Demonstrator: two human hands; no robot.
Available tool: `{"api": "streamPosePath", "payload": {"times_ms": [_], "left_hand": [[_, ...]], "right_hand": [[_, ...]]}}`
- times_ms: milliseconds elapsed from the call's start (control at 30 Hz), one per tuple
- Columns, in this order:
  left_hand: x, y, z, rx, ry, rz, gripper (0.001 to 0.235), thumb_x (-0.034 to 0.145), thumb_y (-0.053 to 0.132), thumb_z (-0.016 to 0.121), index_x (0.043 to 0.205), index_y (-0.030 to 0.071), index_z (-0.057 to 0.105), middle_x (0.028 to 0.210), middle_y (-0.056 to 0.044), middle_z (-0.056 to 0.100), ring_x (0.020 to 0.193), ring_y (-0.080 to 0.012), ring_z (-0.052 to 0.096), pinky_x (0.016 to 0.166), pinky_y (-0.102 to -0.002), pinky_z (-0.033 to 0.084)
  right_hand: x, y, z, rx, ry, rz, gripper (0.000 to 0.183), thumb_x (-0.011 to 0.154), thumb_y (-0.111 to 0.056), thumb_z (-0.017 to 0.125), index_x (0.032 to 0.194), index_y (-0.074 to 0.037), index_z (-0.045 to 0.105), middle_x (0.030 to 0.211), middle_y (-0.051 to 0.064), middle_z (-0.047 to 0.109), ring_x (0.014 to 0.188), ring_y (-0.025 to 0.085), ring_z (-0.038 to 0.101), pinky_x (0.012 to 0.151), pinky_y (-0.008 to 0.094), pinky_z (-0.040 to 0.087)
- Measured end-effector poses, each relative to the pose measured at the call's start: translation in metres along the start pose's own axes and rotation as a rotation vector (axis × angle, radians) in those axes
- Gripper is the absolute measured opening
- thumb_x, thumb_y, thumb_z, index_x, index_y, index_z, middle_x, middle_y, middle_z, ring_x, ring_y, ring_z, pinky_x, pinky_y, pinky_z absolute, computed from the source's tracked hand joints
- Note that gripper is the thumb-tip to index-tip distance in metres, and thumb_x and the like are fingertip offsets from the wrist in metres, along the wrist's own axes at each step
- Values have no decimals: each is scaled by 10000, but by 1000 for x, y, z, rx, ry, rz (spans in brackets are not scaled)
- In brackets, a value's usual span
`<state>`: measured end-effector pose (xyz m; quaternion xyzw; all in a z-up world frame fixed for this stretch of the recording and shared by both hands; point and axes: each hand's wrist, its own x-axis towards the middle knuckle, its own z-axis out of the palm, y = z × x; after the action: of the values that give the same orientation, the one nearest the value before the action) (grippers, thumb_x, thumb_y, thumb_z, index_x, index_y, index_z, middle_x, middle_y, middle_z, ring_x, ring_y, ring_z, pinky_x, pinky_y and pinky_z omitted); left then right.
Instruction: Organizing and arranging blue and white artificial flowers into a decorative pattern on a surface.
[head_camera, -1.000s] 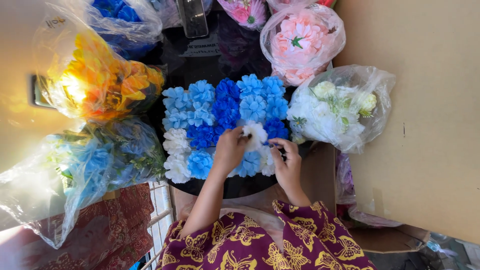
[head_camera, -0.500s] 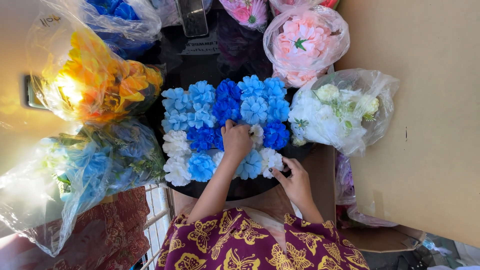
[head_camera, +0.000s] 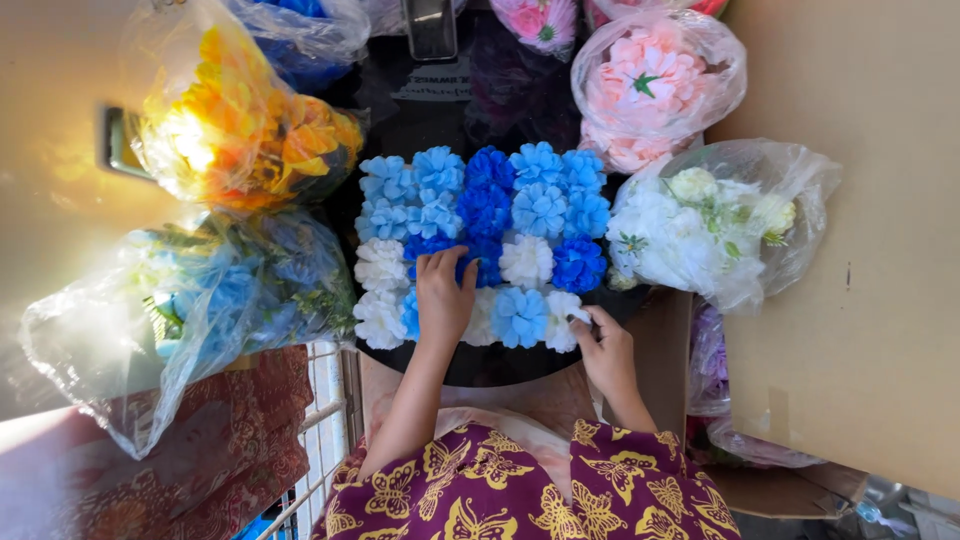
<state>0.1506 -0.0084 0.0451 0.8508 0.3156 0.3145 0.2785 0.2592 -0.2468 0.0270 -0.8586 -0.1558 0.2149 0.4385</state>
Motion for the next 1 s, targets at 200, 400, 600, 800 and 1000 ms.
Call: {"api": "streamPosePath", "payload": {"times_ms": [200,400,600,800,1000], "left_hand": [[-1,-20,30,297,-56,6,399,797,356,876,1067,83,767,925,-85,709,912,-261,618,767,-373,511],[2,-24,35,186,-125,-59,191,838,191,856,918,126,696,858,-104,695,910,-315,633,753,-397,520],[14,-11,-5,-315,-255,-359,183,985,243,715,962,87,623,976,-220,740,996,-476,659,801,-553,548],[-2,-36,-27,-835,0,-466,156,1022,94,677,947,106,540,759,-16,565,693,-87,504,598,-236,412],[-17,-42,-62,-870,13,-531,171,1013,50,703,961,83,543,812,-85,651,651,-72,535,587,-251,436]], "right_hand": [[2,16,3,174,-12,60,203,999,-203,646,1128,-69,727,968,231,723,562,218,656,556,362,558],[-5,12,5,471,-42,110,185,1018,-161,634,1113,-8,678,997,178,641,875,225,631,592,464,658],[-24,-38,-5,586,7,128,145,1036,-158,544,1060,-39,623,890,52,567,752,126,619,602,312,663],[-3,-13,-5,749,104,-102,137,1007,-125,614,1113,-76,543,882,46,617,736,119,644,597,273,594],[25,-64,37,768,-73,-233,426,908,-56,743,1242,-91,481,1057,93,622,916,155,651,770,324,594]]}}
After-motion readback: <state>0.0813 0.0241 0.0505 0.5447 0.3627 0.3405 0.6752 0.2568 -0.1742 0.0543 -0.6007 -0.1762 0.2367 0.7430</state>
